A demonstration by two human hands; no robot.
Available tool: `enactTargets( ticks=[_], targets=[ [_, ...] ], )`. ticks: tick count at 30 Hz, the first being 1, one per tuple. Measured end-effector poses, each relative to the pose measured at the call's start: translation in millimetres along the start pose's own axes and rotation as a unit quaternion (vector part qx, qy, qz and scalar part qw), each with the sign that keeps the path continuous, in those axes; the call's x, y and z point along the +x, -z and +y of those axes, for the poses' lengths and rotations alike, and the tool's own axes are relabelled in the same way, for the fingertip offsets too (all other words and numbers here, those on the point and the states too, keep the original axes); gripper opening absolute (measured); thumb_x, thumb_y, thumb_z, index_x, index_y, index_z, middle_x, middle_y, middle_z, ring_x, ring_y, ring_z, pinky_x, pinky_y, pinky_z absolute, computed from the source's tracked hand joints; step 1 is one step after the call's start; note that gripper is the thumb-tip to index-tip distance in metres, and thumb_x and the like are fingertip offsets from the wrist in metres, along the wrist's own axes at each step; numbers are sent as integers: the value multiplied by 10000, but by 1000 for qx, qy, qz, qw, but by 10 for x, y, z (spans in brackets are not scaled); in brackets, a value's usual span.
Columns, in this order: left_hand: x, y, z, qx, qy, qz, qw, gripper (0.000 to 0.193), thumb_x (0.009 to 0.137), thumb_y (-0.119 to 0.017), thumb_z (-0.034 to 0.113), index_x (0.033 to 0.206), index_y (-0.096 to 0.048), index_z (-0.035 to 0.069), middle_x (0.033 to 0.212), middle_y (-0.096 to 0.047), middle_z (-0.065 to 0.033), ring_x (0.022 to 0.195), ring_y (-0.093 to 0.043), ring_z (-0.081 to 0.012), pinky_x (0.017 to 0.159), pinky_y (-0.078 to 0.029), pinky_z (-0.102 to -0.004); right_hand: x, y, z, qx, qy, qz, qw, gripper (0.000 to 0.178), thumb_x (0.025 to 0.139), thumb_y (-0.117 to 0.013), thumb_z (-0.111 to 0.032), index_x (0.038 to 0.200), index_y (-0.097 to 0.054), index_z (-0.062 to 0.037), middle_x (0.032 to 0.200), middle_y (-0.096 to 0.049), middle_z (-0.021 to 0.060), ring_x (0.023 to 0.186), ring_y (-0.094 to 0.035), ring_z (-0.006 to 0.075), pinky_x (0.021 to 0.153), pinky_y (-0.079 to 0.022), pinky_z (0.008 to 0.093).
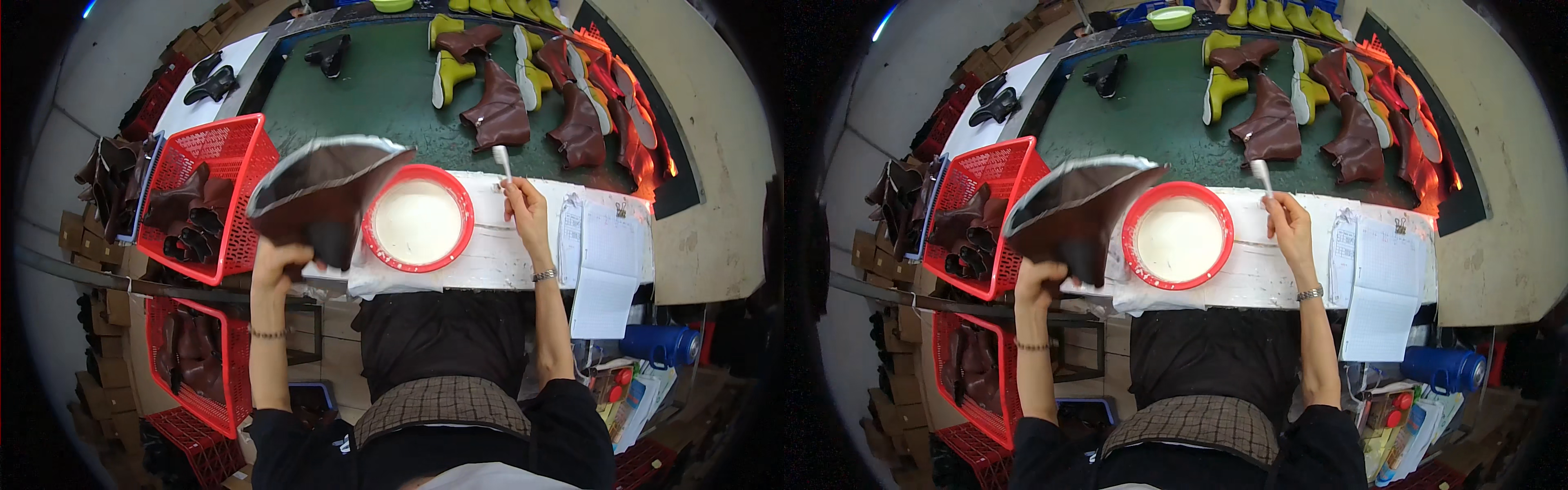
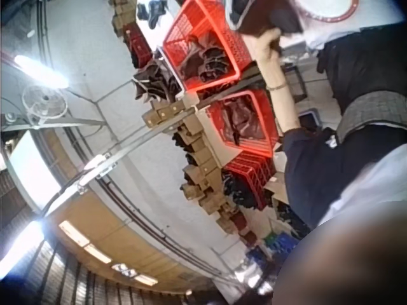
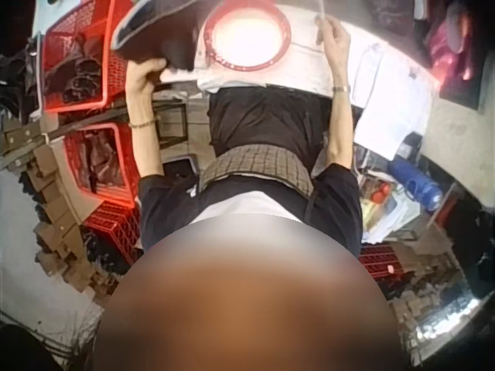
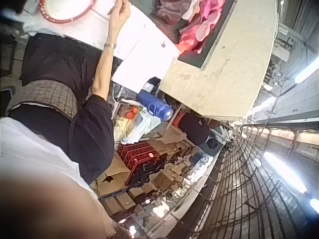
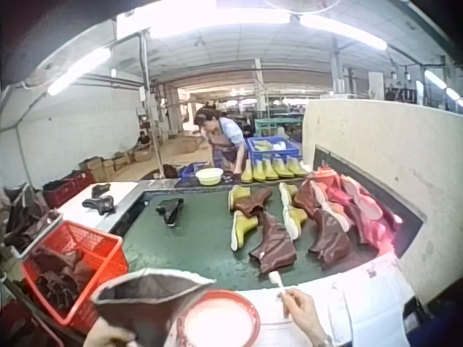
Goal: The recorder applies a white adhesive liquid to the edges of leather boot components using a brush.
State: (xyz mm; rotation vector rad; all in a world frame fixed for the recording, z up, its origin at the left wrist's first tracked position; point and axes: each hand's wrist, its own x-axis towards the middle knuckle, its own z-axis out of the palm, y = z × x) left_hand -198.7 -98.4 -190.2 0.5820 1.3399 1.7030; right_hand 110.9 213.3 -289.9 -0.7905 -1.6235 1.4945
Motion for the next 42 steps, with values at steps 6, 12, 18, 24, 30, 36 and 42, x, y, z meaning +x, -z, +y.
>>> enactTargets(
  ticks=[6, 12, 18, 24, 30, 36, 42],
  targets=[
    [1703, -278, -106, 325, -173, 78, 926, 611, 648, -766, 30, 1242, -627, 2, 1168, -735, -147, 1064, -713, -251, 922, -570, -365, 90, 65, 612, -123, -8, 122, 985, 186, 1049, -573, -181, 958, -662, -44, 709, -531, -40, 571, -441, 39, 487, -344, 232],
    [2404, -597, -689, 508, -284, 157, 798, 526, 702, -806, 79, 1196, -626, 78, 1213, -634, -160, 1190, -580, -362, 1004, -485, -442, 31, 54, 531, -41, -41, 76, 995, 209, 1086, -550, -217, 1031, -669, -54, 688, -473, -65, 536, -398, 7, 434, -297, 189],
    [935, -265, -247, 428, -499, 160, 737, 286, 754, -739, -7, 1025, -728, 82, 1113, -721, -109, 1105, -655, -312, 975, -496, -422, -8, 40, 498, -41, -27, 69, 996, 244, 1096, -536, -240, 1128, -656, -31, 727, -453, -60, 526, -365, 5, 425, -273, 182],
    [-1367, 1601, 169, 523, -267, 605, 538, 146, 866, -692, 83, 1011, -694, 72, 1043, -686, -124, 989, -647, -303, 858, -523, -441, 10, -7, 510, -57, -23, 57, 996, 275, 1097, -536, -237, 1191, -665, -13, 725, -462, -57, 524, -358, 2, 431, -258, 179],
    [-2690, 2925, -371, 598, 370, 489, 516, 673, 731, -873, 508, 1323, -647, 281, 1405, -516, -215, 1238, -578, -464, 1050, -494, -549, 45, -55, 558, -63, -32, 65, 995, 235, 1083, -556, -222, 1149, -679, -32, 710, -478, -78, 528, -363, -10, 434, -254, 174],
    [-3099, 3251, -610, 644, 165, 565, 488, 158, 791, -716, 248, 896, -783, 149, 852, -768, -113, 838, -752, -304, 808, -582, -426, -37, -50, 508, -120, -11, 82, 989, 226, 1071, -578, -208, 1135, -710, -35, 737, -526, -73, 599, -419, 6, 503, -335, 189],
    [-3744, 2560, 502, 479, -121, 719, 489, 228, 910, -658, 75, 1103, -777, 52, 1048, -775, -80, 934, -712, -195, 868, -569, -351, -31, -87, 450, -55, -36, 76, 995, 212, 1070, -582, -189, 1158, -698, -35, 758, -557, -55, 576, -430, 3, 483, -329, 175]
  ],
)
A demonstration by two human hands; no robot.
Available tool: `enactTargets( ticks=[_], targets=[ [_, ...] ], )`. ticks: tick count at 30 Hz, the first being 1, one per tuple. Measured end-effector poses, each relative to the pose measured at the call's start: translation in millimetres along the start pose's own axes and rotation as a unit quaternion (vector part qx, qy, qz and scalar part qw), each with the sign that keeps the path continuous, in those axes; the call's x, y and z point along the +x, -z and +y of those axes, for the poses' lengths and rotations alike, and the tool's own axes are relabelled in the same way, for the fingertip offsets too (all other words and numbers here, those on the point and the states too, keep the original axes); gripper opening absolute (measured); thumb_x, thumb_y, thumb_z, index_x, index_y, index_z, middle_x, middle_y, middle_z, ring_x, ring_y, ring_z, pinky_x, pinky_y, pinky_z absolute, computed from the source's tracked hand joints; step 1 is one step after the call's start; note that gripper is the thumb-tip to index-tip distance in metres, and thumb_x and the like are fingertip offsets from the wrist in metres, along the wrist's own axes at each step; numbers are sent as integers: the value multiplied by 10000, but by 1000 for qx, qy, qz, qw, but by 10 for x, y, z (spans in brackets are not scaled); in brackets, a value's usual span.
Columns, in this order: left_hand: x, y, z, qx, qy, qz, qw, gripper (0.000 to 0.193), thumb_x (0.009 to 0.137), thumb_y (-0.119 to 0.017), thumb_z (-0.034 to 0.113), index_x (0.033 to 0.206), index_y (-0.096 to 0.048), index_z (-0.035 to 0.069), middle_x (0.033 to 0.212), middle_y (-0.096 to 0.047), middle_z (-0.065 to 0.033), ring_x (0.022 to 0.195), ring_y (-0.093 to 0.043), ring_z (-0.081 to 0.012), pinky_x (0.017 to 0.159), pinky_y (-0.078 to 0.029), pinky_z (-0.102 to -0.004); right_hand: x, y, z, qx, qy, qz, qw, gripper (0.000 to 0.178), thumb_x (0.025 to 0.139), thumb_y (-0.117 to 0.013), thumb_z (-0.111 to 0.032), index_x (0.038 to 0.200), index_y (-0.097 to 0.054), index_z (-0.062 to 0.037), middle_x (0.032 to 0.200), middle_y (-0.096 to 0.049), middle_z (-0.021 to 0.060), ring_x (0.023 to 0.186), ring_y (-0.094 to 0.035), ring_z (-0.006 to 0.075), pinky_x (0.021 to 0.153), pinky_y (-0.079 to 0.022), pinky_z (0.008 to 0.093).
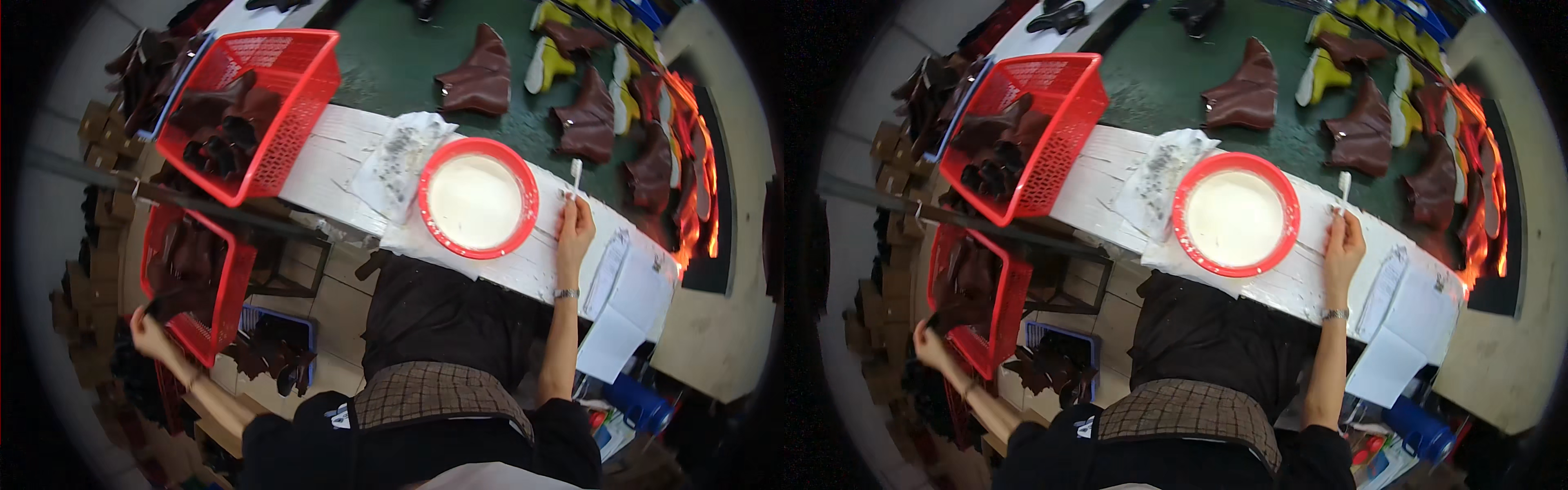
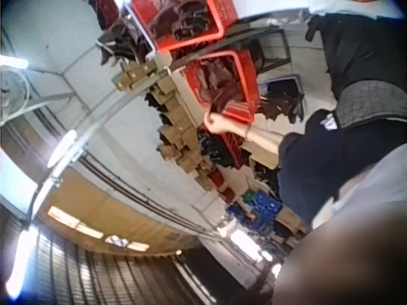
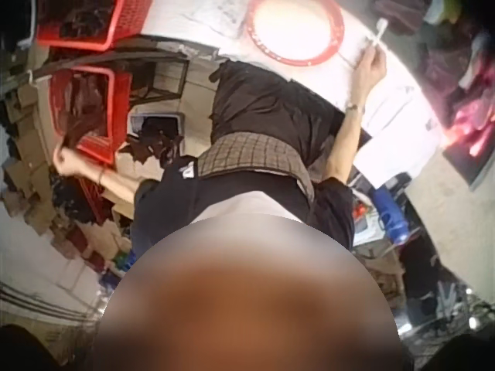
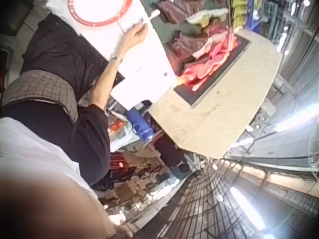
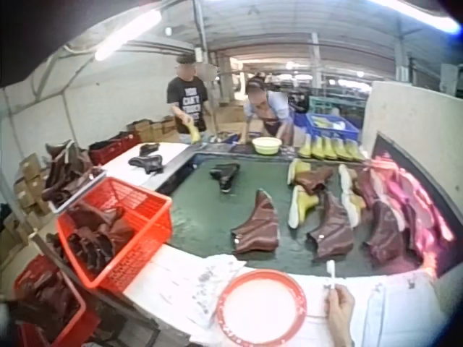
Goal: The recorder applies a white adhesive liquid to the edges of leather boot components using a brush.
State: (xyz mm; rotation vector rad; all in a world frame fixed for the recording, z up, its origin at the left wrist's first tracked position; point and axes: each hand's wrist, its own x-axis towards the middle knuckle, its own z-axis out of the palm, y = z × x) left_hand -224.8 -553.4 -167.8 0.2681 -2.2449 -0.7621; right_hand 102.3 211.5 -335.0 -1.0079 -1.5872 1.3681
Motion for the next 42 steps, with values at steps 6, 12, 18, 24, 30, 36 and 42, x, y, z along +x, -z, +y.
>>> enactTargets(
  ticks=[6, 12, 18, 24, 30, 36, 42],
  targets=[
    [-555, 455, 1405, -348, -113, -75, 928, 96, 991, -497, -22, 980, -576, 31, 1211, -684, -122, 1056, -647, -214, 956, -556, -366, 29, -39, -39, 13, -18, 13, 1000, 229, 1071, -577, -186, 1161, -702, -16, 788, -593, -35, 587, -459, 15, 490, -358, 182],
    [-1459, -1326, 2310, -373, -175, -284, 866, 78, 957, -524, -24, 917, -579, 13, 1142, -712, -126, 1077, -634, -210, 1032, -460, -361, -111, -84, -540, -91, 117, -85, 985, 249, 1006, -655, -175, 1215, -748, -78, 856, -632, 2, 660, -542, 80, 568, -441, 233],
    [-1828, -2490, 2356, -227, -222, -445, 837, 347, 913, -471, -125, 1140, -700, 5, 1146, -729, -116, 1091, -676, -227, 942, -522, -351, -319, -228, -1051, -391, 232, -168, 875, 134, 886, -737, -186, 990, -789, -120, 906, -667, 51, 790, -666, 245, 684, -535, 384],
    [-2012, -2521, 2582, -159, -342, -385, 842, 539, 967, -662, 160, 1462, -515, 3, 1353, -620, -263, 1223, -605, -419, 1033, -463, -470, -395, -371, -1168, -508, 264, -186, 799, 129, 879, -734, -202, 971, -781, -125, 870, -661, 48, 830, -686, 242, 695, -540, 395],
    [-2490, -2890, 3135, -5, -395, -358, 846, 1231, 709, -876, 481, 1593, -194, -38, 1348, -542, -375, 1233, -551, -499, 1058, -454, -491, -548, -279, -1232, -454, 213, -212, 839, 135, 880, -744, -186, 985, -774, -108, 877, -668, 80, 760, -683, 267, 667, -547, 398],
    [-2085, -2551, 3452, -155, -202, -425, 869, 897, 701, -781, 228, 1492, -426, -4, 1177, -700, -284, 1110, -680, -425, 971, -538, -472, -556, 15, -1069, -373, 179, -135, 900, 185, 910, -749, -200, 1055, -775, -88, 846, -664, 78, 694, -665, 249, 612, -509, 355],
    [-2103, -1687, 3697, -298, -107, -693, 647, 495, 801, -701, -14, 1288, -631, -66, 1165, -725, -97, 1064, -657, -146, 957, -522, -331, -490, -10, -1153, -280, 173, -119, 937, 144, 904, -764, -155, 1019, -785, -70, 849, -663, 57, 655, -619, 204, 574, -484, 308]
  ],
)
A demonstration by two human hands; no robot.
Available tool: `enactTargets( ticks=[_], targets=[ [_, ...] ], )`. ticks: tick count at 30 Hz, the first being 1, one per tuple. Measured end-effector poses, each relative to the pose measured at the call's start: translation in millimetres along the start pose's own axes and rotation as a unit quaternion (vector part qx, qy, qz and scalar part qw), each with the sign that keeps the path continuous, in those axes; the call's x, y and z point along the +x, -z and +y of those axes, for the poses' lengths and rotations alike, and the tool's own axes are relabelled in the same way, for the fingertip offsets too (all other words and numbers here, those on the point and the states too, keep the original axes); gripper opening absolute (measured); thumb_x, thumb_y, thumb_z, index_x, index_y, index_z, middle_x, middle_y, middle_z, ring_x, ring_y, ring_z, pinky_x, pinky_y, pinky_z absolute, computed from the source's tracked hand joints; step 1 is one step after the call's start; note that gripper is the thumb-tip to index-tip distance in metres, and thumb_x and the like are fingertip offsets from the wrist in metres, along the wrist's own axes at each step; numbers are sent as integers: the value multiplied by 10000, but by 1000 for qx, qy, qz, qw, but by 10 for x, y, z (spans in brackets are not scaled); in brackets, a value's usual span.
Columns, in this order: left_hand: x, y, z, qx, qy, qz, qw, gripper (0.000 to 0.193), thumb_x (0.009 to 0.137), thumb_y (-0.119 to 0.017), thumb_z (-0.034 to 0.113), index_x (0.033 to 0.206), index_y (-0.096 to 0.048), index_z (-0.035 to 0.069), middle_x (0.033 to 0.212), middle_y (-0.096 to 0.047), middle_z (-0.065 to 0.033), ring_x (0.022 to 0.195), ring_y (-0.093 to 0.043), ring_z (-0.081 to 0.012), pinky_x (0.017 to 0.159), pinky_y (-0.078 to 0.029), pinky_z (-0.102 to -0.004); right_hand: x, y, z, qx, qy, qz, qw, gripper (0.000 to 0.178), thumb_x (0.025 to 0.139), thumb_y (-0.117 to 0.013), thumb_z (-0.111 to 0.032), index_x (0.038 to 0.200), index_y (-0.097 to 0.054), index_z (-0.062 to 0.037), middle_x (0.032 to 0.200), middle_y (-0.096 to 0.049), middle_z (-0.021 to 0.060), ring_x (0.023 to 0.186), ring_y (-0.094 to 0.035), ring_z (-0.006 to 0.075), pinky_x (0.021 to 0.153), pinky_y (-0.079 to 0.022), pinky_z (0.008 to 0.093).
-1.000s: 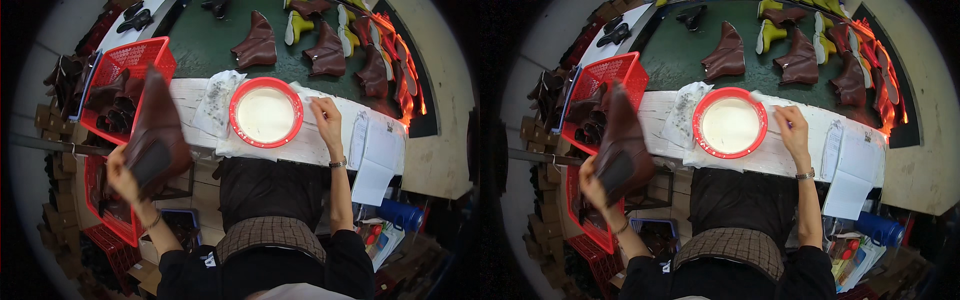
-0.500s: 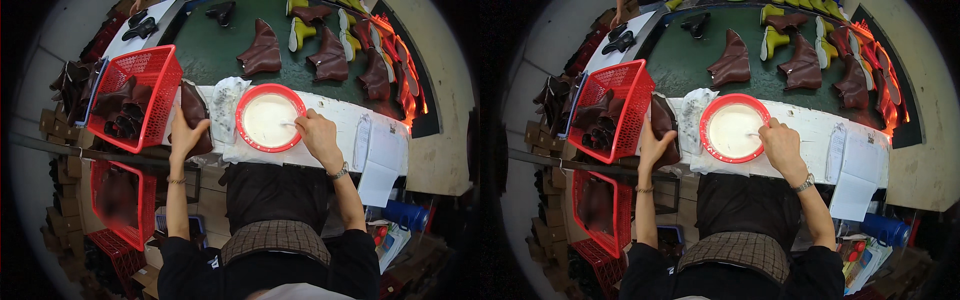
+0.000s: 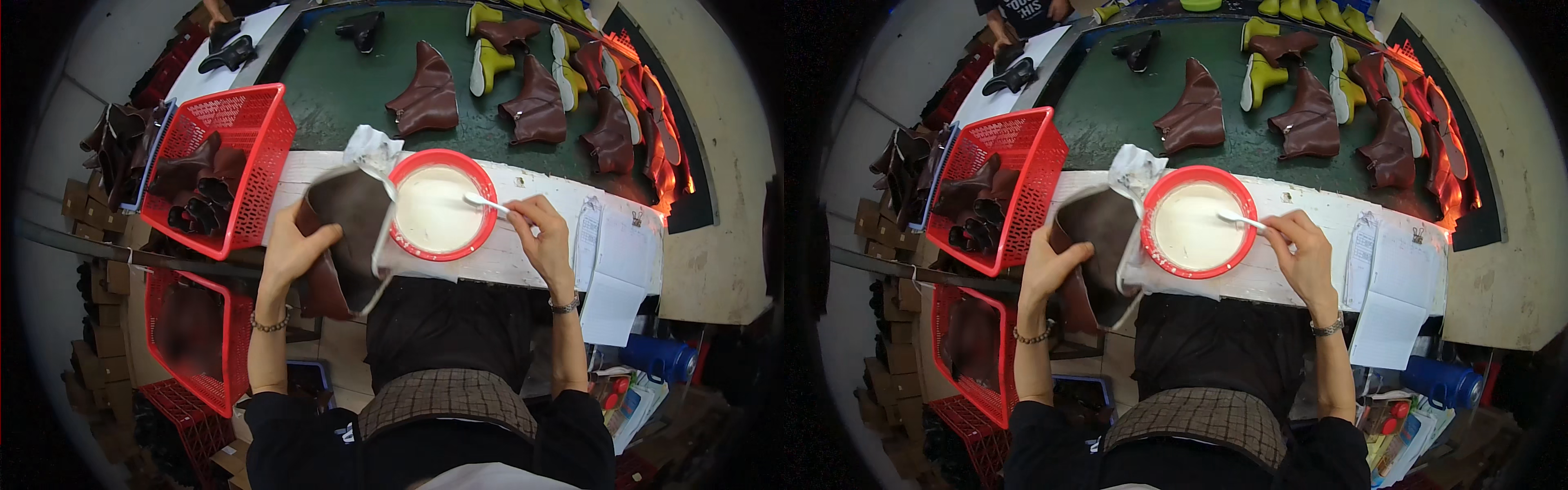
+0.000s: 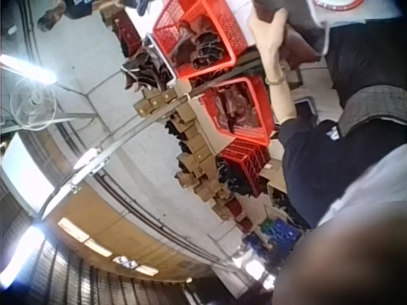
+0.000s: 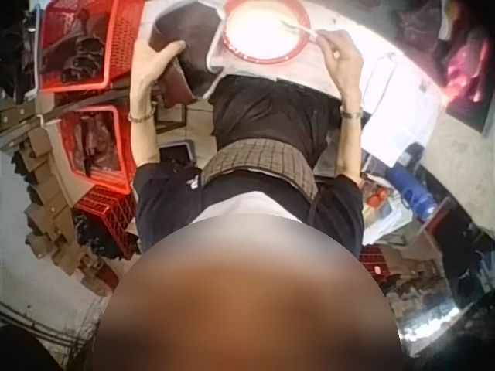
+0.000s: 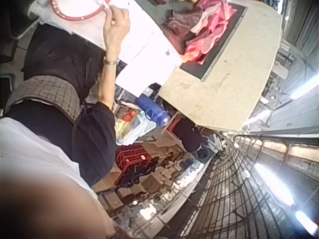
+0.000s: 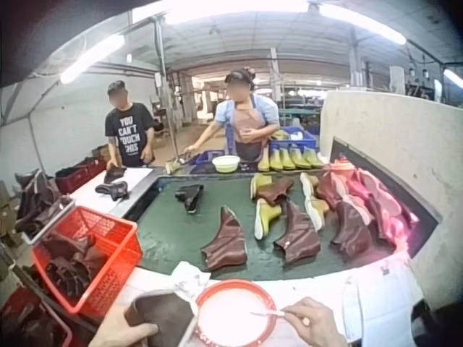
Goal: The recorder applies a white adhesive liquid to the edges of leather boot components using a brush.
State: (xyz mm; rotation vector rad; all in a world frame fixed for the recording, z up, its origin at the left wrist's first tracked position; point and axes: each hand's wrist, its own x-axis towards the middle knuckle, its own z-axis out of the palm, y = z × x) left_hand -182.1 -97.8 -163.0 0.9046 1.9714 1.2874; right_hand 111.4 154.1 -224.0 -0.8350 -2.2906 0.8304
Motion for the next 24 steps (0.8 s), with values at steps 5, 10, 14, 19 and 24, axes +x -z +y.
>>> enactTargets(
  ticks=[5, 10, 14, 19, 24],
  targets=[
    [-139, -305, 297, -98, 71, -191, 974, 500, 836, -696, -85, 1327, -603, -88, 1212, -701, -89, 1108, -632, -147, 1005, -507, -326, 148, 42, -308, 78, 177, -35, 981, 143, 862, -798, -129, 1005, -795, -120, 871, -669, 1, 794, -608, 156, 789, -424, 321],
    [-212, -314, 401, -111, 85, -179, 974, 487, 850, -699, -82, 1328, -607, -81, 1199, -705, -89, 1081, -639, -131, 956, -528, -309, 278, 10, -380, 56, 230, -3, 972, 189, 814, -821, -92, 999, -803, -124, 913, -696, 9, 825, -609, 155, 836, -382, 314],
    [-283, -357, 381, -143, -25, -65, 987, 428, 871, -691, -85, 1293, -628, -72, 1183, -717, -93, 1055, -661, -137, 926, -532, -291, 143, -40, -366, 62, 208, 23, 976, 166, 828, -828, -156, 991, -795, -154, 919, -674, -17, 830, -602, 132, 857, -355, 334],
    [-243, -421, 358, -128, -109, 89, 982, 405, 880, -694, -79, 1281, -633, -70, 1168, -720, -90, 1045, -669, -140, 932, -528, -294, -64, -132, -449, 74, 197, 10, 978, 179, 824, -833, -157, 999, -796, -158, 917, -677, -22, 831, -599, 121, 849, -348, 330],
    [37, -338, 176, 31, -169, 175, 969, 491, 851, -747, 39, 1306, -598, -71, 1175, -720, -171, 1076, -698, -241, 953, -535, -358, -2, -196, -388, 74, 146, 3, 986, 162, 829, -820, -158, 986, -789, -138, 904, -678, 6, 787, -620, 164, 769, -411, 335]
  ],
)
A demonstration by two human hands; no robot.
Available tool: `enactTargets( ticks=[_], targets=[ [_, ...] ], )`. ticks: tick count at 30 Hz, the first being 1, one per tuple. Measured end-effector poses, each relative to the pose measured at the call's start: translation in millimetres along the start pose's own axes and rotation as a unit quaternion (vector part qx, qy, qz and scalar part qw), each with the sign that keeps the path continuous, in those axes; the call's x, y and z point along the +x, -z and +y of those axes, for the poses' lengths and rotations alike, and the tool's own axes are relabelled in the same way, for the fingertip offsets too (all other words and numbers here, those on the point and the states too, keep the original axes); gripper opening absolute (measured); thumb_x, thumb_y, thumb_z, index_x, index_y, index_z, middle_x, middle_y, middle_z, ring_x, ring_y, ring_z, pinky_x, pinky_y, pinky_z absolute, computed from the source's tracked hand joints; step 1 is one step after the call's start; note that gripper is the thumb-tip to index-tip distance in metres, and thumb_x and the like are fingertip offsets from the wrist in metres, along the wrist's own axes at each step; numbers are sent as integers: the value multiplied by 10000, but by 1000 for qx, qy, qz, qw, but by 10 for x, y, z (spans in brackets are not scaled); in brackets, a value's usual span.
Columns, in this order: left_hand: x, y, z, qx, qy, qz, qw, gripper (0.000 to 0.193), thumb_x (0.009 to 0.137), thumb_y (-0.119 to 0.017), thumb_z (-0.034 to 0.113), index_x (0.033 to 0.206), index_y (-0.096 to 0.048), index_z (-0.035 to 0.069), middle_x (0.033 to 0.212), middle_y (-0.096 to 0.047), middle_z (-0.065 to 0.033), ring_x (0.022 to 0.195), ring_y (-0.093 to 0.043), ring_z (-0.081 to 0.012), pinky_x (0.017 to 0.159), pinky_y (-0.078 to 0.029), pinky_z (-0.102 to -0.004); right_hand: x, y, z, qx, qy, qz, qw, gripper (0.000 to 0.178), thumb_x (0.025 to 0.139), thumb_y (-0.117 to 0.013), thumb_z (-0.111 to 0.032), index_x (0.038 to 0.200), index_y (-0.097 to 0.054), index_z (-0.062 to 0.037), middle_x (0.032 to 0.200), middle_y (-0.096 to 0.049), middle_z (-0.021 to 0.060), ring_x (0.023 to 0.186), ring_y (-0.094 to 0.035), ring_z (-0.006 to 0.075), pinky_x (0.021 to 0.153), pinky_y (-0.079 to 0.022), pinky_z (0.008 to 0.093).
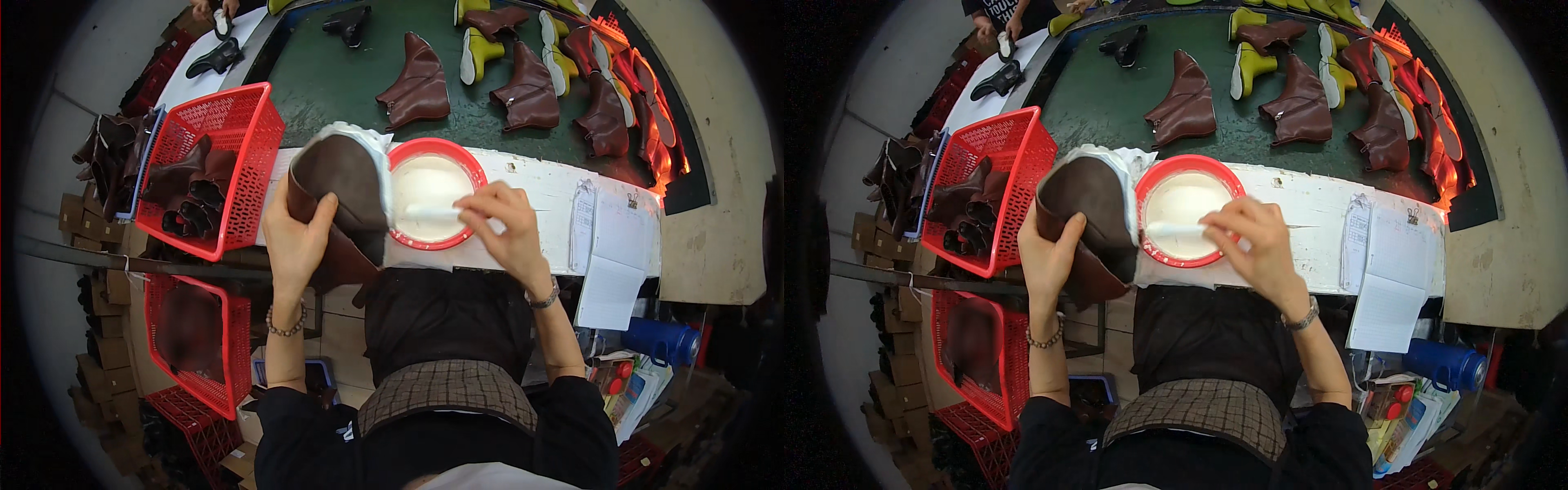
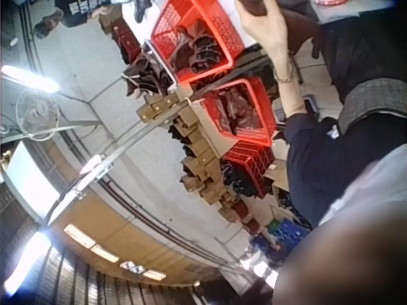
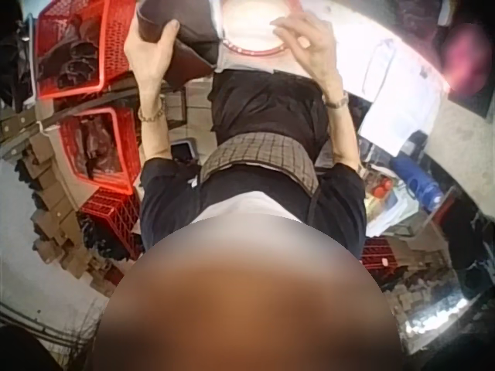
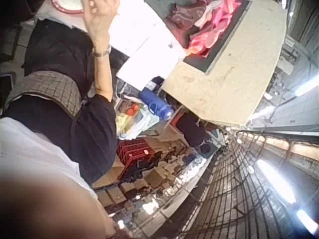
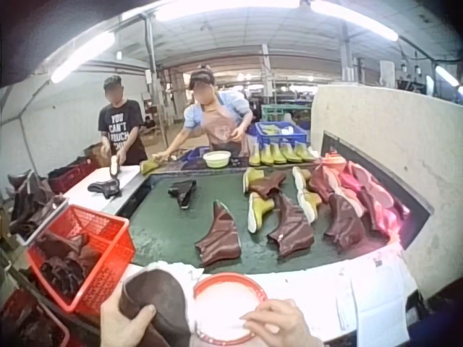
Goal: The recorder applies a white adhesive liquid to the edges of leather boot components using a brush.
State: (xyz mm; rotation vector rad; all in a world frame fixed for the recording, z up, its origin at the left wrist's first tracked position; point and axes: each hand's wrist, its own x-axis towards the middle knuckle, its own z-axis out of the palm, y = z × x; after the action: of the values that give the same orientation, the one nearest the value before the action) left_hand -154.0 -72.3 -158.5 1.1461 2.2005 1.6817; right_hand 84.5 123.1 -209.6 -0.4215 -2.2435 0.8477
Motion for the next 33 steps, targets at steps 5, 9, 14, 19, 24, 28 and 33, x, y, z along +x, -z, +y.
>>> enactTargets(
  ticks=[5, 9, 14, 19, 24, 28, 33],
  targets=[
    [208, 121, -593, 184, 45, 2, 982, 855, 767, -855, 185, 1479, -441, -45, 1326, -639, -257, 1231, -632, -384, 1068, -484, -441, 143, -32, 313, -199, -93, -58, 974, 109, 839, -775, -178, 923, -769, -109, 873, -665, 63, 805, -677, 249, 692, -519, 394],
    [38, 169, -982, 128, 11, -26, 991, 1191, 704, -920, 282, 1607, -199, -8, 1565, -390, -286, 1428, -431, -418, 1159, -378, -451, 144, -79, 348, -322, -35, -114, 939, 103, 837, -765, -168, 901, -755, -87, 857, -668, 46, 794, -683, 261, 689, -533, 402],
    [-478, 296, -1099, 384, 31, -191, 903, 1413, 580, -952, 245, 1654, -45, 98, 1624, -270, -280, 1458, -331, -476, 1113, -339, -635, 98, 3, 304, -266, -69, -74, 959, 122, 849, -764, -178, 931, -764, -88, 853, -665, 59, 769, -684, 258, 665, -530, 396],
    [-496, 341, -1166, 338, -20, -135, 931, 1083, 658, -662, -111, 1630, -245, 124, 1583, -328, -281, 1423, -365, -495, 1156, -356, -535, 1, 29, 341, -134, -110, 23, 985, 118, 885, -752, -177, 944, -766, -76, 875, -675, 61, 726, -683, 263, 622, -525, 381],
    [-523, 340, -951, 233, -34, -73, 969, 980, 631, -523, -224, 1563, -374, 38, 1523, -436, -245, 1391, -436, -444, 1164, -357, -470, -47, 62, 292, -152, -164, 19, 975, 113, 899, -764, -150, 965, -771, -58, 886, -687, 62, 699, -682, 209, 606, -519, 315],
    [-633, 131, -576, 245, -100, -51, 963, 962, 624, -535, -230, 1545, -389, 2, 1542, -417, -262, 1397, -432, -453, 1165, -345, -493, -3, -50, 48, 67, -90, 48, 992, 150, 871, -791, -64, 1018, -773, -39, 896, -692, 71, 686, -640, 132, 597, -496, 260],
    [-672, -9, -211, 238, -181, -51, 953, 885, 708, -752, -75, 1525, -429, 27, 1573, -376, -282, 1406, -411, -488, 1143, -365, -525, 19, -181, -188, 133, -76, -21, 988, 135, 868, -799, -73, 997, -778, -38, 871, -692, 43, 697, -631, 103, 584, -479, 234]
  ],
)
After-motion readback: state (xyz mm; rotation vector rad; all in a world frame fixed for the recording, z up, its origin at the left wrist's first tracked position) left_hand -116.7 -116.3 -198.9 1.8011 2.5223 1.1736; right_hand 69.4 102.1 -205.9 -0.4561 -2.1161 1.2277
